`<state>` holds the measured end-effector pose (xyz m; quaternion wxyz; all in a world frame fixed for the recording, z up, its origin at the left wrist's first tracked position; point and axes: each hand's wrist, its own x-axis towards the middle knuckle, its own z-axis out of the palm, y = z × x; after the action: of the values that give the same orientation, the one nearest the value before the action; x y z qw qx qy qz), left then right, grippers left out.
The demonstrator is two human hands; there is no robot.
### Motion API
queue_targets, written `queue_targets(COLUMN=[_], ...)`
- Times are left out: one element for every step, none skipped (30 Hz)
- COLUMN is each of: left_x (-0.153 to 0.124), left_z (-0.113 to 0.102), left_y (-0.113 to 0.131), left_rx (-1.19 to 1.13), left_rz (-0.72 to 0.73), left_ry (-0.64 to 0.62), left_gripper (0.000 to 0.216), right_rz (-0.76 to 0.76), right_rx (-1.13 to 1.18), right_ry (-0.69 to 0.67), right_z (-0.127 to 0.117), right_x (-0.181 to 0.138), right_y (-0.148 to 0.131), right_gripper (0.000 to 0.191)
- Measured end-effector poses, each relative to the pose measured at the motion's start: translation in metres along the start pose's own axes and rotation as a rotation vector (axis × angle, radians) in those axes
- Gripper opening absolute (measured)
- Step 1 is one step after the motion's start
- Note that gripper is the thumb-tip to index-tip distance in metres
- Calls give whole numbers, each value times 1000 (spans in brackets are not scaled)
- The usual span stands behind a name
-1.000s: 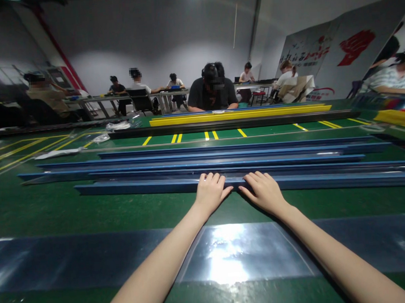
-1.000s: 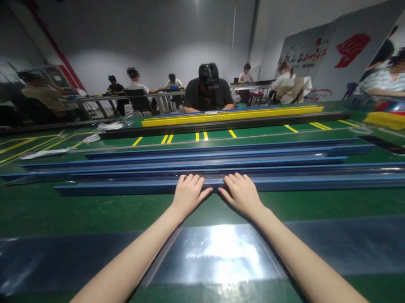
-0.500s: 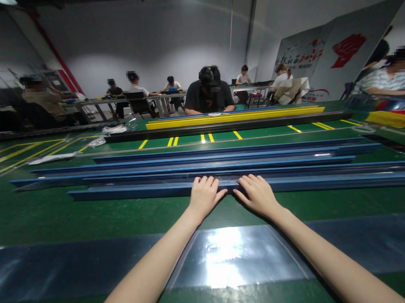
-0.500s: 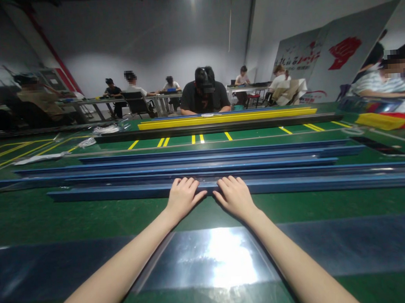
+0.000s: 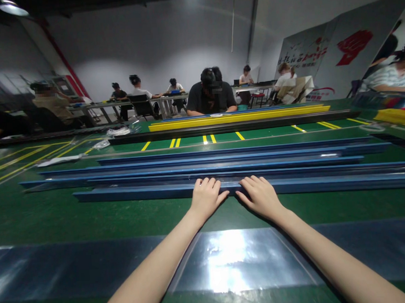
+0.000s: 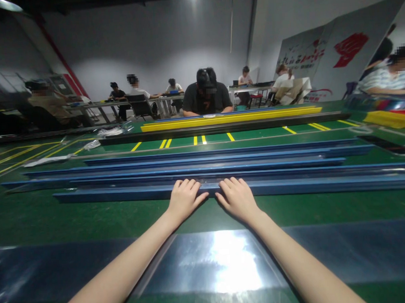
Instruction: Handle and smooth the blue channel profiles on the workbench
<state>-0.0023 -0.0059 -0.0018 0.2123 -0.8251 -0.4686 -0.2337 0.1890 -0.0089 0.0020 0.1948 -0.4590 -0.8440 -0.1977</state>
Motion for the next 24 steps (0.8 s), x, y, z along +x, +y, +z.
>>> queue_targets(left_x=[0,0,0,0,0,0,0,0,0,-1,-1,-1,-1,-1,-1,-1,-1,-1,-1,-1,-2,-2,-2,-2], left_z=[0,0,0,-1,-1,-1,-1,-1,-1,-2,-2,-2,-2,-2,-2,-2,-2,-2,-1,-1,-1,-1,-1,-1], left_y=[0,0,0,0,0,0,0,0,0,0,0,0,0,1,1,1,1,1,1,1,1,0,0,0], left_rx=[-1,0,1,2,3,4,4,5,6,7,9,10,10,10,10,10,9,8,8,9,10,11,12,13], left_rz=[0,0,0,-1,-1,-1,0,1,2,3,3,2,0,-1,-3,-3,-3,-2,-2,-3,-5,-7,-9,-11], left_ry=[-1,-3,-5,-7,-8,-10,-11,-12,-13,-13,-13,-13,-13,-12,-11,-11,-11,-12,-15,-19,-23,-26,-29,-31], left_gripper=[30,30,30,30,30,29,29,29,29,29,30,30,30,29,29,29,28,28,29,29,29,29,29,29], right_rz=[1,2,2,3,4,5,6,8,10,12,13,12,10,8,7,6,6,7,7,7,5,3,1,0], right_rx=[2,3,2,1,-1,-4,-7,-9,-10,-12,-14,-14,-14,-13,-13,-13,-13,-15,-18,-20,-21,-22,-23,-25], right_ry=[0,0,-1,-2,-4,-6,-9,-13,-17,-21,-26,-30,-34,-36,-37,-38,-38,-37,-39,-40,-42,-44,-43,-40], right_z=[0,0,0,0,-1,-1,-1,-1,-1,-1,-1,-1,-1,-1,-1,-2,-2,-2,-2,-3,-3,-3,-2,-2], right_x=[0,0,0,0,0,0,0,0,0,0,0,0,0,0,0,0,0,0,0,0,0,0,0,-1], right_y=[0,0,0,0,-1,-1,-1,-1,-1,-1,-1,-1,-1,-1,-1,-1,-2,-2,-2,-2,-2,-2,-2,-2], right_gripper=[27,27,27,27,27,27,27,26,26,26,26,25,25,25,25,25,25,25,25,25,25,24,24,24])
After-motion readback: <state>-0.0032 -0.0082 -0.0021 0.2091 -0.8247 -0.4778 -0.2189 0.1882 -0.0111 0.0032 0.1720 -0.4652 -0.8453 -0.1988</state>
